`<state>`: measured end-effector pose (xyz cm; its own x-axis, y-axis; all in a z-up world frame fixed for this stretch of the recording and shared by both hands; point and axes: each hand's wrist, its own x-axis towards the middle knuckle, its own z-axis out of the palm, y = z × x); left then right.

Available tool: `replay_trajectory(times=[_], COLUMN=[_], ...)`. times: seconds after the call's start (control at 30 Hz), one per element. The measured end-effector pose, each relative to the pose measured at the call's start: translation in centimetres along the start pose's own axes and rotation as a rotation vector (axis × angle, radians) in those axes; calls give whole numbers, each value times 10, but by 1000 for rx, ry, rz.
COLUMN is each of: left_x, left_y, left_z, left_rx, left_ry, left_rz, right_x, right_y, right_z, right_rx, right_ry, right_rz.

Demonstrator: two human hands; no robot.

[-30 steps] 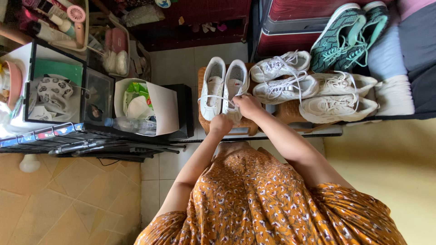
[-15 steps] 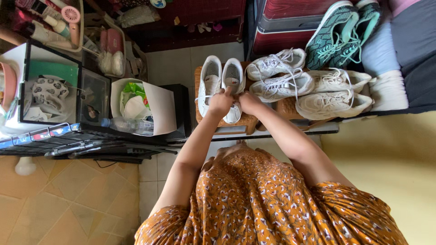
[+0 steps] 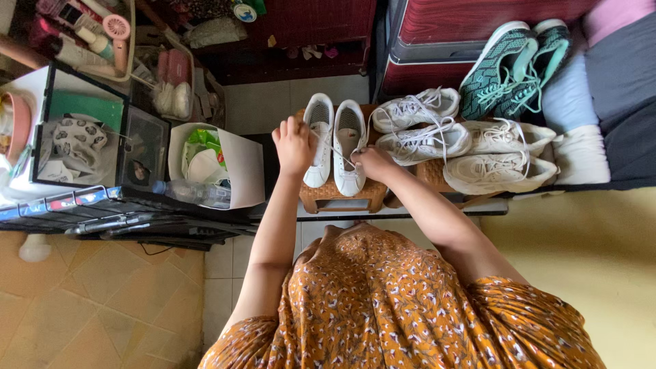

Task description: The person unlaces a pair of white sneakers, removes the laces, and then relaces the same shoes. The person repeats this process with a second pair of white sneakers, removing and reinserting the laces through the eyelets.

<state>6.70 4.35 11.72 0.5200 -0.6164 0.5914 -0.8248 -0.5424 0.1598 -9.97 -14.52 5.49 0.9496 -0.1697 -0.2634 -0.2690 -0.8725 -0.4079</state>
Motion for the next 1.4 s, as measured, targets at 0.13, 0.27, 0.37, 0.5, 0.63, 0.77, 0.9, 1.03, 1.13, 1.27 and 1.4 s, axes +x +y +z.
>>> replay_trajectory(times=[0.13, 0.27, 0.37, 0.5, 0.63, 0.77, 0.9, 1.03, 1.13, 1.27, 1.4], left_x=[-14, -27, -40, -54, -68, -79, -89, -90, -94, -102, -97], left_y=[1, 2, 15, 36, 37, 35, 34, 31, 29, 25, 2], left_z=[-11, -3, 14, 42, 58, 59, 56, 60, 65, 66, 46], left_rx=[81, 70, -10, -35, -25, -94, -201, -164, -142, -194, -436], left_ry=[-63, -205, -313, -415, -494, -517, -590, -604, -626, -868, -784], left_rz=[-94, -87, 89, 210, 266, 242, 123, 140, 152, 54, -83], right_x=[-2, -2, -7, -4, 0, -10, -18, -28, -60, -108, -150], right_y=[-5, -11, -16, -30, -41, -35, -17, 3, 16, 28, 36], right_z=[-1, -10, -16, -19, -17, -12, -10, -43, -85, -139, -164], right_rx=[-24, 69, 227, -56, -298, -179, 36, 391, 1006, 1116, 1605], right_ry=[59, -30, 9, 314, 186, 399, 135, -105, -68, 219, 366], right_rz=[-18, 26, 99, -57, -8, -177, -70, 44, 234, 42, -453])
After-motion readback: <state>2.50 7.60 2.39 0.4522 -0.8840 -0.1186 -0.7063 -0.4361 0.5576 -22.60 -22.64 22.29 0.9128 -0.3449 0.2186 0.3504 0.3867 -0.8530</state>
